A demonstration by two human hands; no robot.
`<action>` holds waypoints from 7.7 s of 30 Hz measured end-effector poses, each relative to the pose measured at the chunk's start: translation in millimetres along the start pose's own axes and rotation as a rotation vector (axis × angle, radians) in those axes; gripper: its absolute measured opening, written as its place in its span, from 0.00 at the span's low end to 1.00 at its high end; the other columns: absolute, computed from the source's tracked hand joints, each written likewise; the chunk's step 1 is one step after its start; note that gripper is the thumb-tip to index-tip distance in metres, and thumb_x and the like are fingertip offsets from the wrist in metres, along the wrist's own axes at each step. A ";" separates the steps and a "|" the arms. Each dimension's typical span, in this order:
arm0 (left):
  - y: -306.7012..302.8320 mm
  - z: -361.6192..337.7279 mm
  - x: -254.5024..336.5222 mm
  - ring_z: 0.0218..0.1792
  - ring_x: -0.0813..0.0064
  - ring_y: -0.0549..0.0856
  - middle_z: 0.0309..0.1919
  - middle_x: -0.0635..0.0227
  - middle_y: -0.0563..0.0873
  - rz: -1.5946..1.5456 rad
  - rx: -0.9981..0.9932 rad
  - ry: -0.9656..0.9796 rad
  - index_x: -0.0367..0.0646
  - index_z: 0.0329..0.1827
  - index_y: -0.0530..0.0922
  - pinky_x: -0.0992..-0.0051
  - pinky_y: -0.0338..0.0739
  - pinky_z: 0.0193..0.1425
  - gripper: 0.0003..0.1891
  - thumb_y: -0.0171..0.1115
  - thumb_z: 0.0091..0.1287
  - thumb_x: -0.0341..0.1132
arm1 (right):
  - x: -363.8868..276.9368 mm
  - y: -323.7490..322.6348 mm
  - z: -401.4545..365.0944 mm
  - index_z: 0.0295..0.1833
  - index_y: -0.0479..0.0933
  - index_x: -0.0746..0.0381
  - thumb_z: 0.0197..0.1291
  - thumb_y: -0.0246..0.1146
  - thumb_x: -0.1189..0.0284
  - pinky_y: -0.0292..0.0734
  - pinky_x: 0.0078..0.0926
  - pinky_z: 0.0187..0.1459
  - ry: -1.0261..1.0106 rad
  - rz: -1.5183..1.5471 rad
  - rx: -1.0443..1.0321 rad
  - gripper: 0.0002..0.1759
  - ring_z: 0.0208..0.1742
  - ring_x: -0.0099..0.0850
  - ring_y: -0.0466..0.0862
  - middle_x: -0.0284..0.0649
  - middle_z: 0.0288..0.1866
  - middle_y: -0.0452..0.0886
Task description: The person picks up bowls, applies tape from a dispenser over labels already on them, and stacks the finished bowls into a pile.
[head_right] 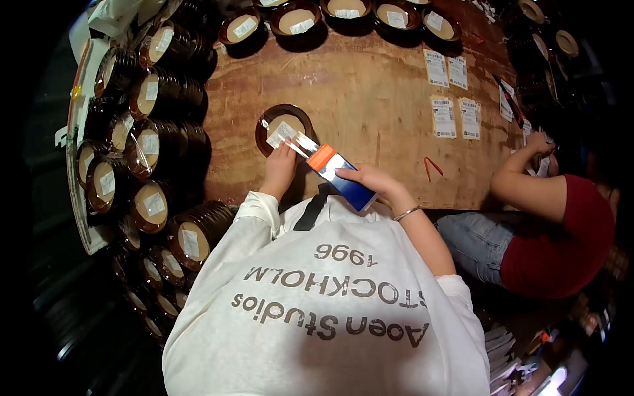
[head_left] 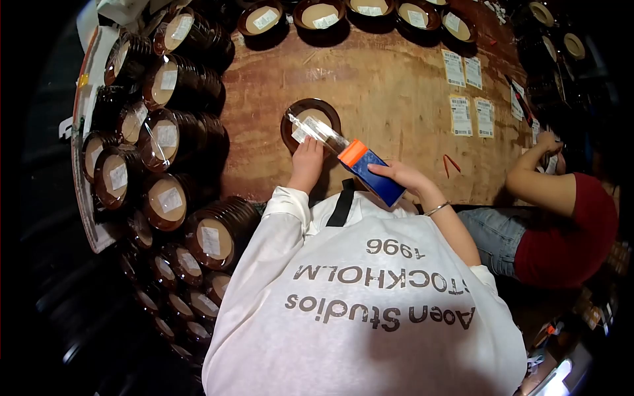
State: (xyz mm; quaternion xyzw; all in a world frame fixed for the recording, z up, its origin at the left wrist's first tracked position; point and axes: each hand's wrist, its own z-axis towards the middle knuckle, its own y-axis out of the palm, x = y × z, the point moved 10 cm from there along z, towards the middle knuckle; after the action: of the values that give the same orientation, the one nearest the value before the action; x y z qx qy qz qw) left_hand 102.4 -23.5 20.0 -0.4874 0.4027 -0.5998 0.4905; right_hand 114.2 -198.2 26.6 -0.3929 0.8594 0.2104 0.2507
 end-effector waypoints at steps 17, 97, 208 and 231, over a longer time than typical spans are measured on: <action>-8.4 2.7 3.6 0.48 0.59 0.77 0.49 0.52 0.75 0.013 0.020 -0.005 0.36 0.48 0.71 0.70 0.73 0.48 0.22 0.60 0.52 0.38 | 30.5 -27.2 6.3 0.35 0.77 0.67 0.44 0.60 0.44 0.73 0.22 0.30 0.147 -0.299 0.123 0.32 0.25 0.29 0.79 0.43 0.27 0.79; 69.7 106.0 -77.2 0.37 0.78 0.78 0.33 0.69 0.81 -0.975 -0.882 -0.304 0.37 0.42 0.77 0.79 0.71 0.42 0.20 0.62 0.55 0.45 | 6.2 -39.4 -69.5 0.50 0.70 0.65 0.53 0.61 0.62 0.74 0.20 0.42 -0.306 0.707 0.297 0.22 0.40 0.24 0.78 0.37 0.42 0.77; -72.6 60.4 -21.9 0.44 0.59 0.73 0.41 0.52 0.74 -0.732 0.254 -0.279 0.37 0.39 0.70 0.66 0.66 0.48 0.19 0.66 0.46 0.34 | -93.5 -152.6 -77.6 0.37 0.74 0.71 0.43 0.66 0.62 0.75 0.19 0.24 0.286 -0.428 0.208 0.22 0.21 0.26 0.79 0.41 0.25 0.78; -38.3 87.6 -38.3 0.45 0.54 0.76 0.41 0.55 0.79 -0.685 0.029 -0.076 0.37 0.42 0.74 0.65 0.68 0.55 0.19 0.65 0.49 0.38 | -72.6 -148.3 2.4 0.40 0.73 0.68 0.46 0.64 0.60 0.77 0.22 0.27 0.129 0.077 0.031 0.22 0.23 0.27 0.79 0.42 0.28 0.79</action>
State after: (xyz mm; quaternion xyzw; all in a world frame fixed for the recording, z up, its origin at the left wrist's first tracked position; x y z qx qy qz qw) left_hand 182.4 21.1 67.1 -0.6094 0.1885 -0.7166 0.2821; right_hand 271.6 -244.9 43.6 -0.3681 0.8915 0.1808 0.1925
